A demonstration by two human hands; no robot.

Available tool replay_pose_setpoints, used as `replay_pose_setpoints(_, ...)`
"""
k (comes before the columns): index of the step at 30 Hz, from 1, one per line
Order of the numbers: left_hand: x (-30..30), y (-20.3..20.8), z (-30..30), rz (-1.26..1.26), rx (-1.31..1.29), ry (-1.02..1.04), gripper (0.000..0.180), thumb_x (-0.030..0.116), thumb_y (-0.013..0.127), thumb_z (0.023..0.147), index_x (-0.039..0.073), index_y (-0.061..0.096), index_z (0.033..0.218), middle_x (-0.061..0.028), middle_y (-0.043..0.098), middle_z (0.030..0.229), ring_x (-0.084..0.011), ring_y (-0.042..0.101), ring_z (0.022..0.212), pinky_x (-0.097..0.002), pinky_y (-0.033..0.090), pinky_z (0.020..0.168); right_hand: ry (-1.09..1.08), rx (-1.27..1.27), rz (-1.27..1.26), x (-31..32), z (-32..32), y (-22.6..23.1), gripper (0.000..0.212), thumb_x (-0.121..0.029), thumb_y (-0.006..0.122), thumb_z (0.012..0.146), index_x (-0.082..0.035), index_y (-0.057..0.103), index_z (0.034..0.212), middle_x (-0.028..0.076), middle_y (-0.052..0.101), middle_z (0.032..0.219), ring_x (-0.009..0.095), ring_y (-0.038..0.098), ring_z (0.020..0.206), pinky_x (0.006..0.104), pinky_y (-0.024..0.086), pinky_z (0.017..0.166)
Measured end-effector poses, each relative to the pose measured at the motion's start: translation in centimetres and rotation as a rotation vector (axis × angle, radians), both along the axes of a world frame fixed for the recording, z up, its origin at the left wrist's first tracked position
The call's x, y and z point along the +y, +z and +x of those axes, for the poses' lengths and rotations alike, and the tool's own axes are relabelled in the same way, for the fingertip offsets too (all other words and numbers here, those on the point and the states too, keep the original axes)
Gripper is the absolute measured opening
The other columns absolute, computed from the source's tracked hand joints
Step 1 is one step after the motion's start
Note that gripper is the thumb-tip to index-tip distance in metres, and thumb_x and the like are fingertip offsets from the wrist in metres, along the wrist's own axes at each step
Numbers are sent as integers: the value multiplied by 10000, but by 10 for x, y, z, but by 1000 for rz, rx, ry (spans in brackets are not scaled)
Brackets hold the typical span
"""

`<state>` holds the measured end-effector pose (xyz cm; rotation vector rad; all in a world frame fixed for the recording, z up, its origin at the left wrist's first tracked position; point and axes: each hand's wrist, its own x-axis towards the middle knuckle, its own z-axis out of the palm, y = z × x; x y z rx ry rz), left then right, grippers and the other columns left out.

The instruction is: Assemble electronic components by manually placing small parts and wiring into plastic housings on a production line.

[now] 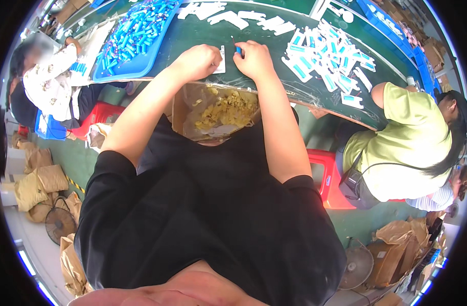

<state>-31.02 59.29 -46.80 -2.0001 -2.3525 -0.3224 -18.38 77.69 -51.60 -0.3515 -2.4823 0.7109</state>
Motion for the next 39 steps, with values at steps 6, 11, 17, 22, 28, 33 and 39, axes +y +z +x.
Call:
replay_pose_setpoints(6, 4, 2, -1, 57, 33, -93, 26, 31, 670, 829, 10, 683, 823, -145, 683, 962, -378, 699, 910, -458, 580, 812, -4, 144, 135, 9, 1, -15, 349, -241, 778, 815, -119, 810, 1140, 33, 734, 1145, 257, 668, 1123, 435, 442, 1014)
replay_pose_setpoints(11, 4, 11, 0, -2, 54, -191, 20, 19, 663, 828, 0, 656, 829, -135, 637, 1021, -358, 678, 985, -455, 570, 842, -24, 40, 110, 13, 1, -14, 358, -242, 797, 815, -128, 806, 1154, 21, 738, 1225, 265, 644, 1186, 447, 440, 1031)
replay_pose_setpoints(17, 2, -2, -13, 0, -6, -234, 115, 10, 672, 815, 8, 644, 927, -125, 621, 1110, -328, 634, 1126, -435, 548, 960, 4, 58, 131, 4, 3, -4, 298, -248, 804, 807, -127, 817, 1079, 17, 767, 1170, 264, 665, 1128, 450, 446, 1019)
replay_pose_setpoints(22, 0, -12, -17, 153, 4, -256, 250, -4, 637, 848, -1, 614, 1097, -165, 655, 1182, -369, 623, 1178, -440, 543, 979, 62, 134, 25, 14, -1, -13, 271, -263, 822, 774, -120, 821, 1004, 16, 779, 1141, 263, 676, 1093, 431, 475, 966)
replay_pose_setpoints(28, -1, -42, -17, 492, -457, -50, 128, -8, 579, 958, 15, 537, 1077, -179, 684, 1148, -375, 682, 1051, -430, 552, 946, 218, 302, -180, 12, 3, -6, 316, -166, 826, 813, -120, 815, 1126, 21, 770, 1263, 209, 686, 1049, 351, 546, 817)
replay_pose_setpoints(33, 4, -62, -40, 731, -1051, -102, 93, -10, 435, 1089, 23, 522, 1092, -156, 715, 1162, -257, 719, 1098, -370, 588, 945, 321, 185, -212, 2, 8, 10, 346, -142, 802, 874, -158, 802, 1219, 0, 743, 1351, 130, 650, 1066, 281, 493, 847)
replay_pose_setpoints(39, 1, -70, -66, 1048, -1525, 44, 134, 15, 417, 1082, 25, 546, 1118, -189, 715, 1093, -289, 735, 927, -413, 607, 842, 407, 144, -194, -2, 7, 6, 352, -112, 826, 841, -142, 813, 1192, 11, 761, 1314, 153, 653, 1061, 301, 510, 864)
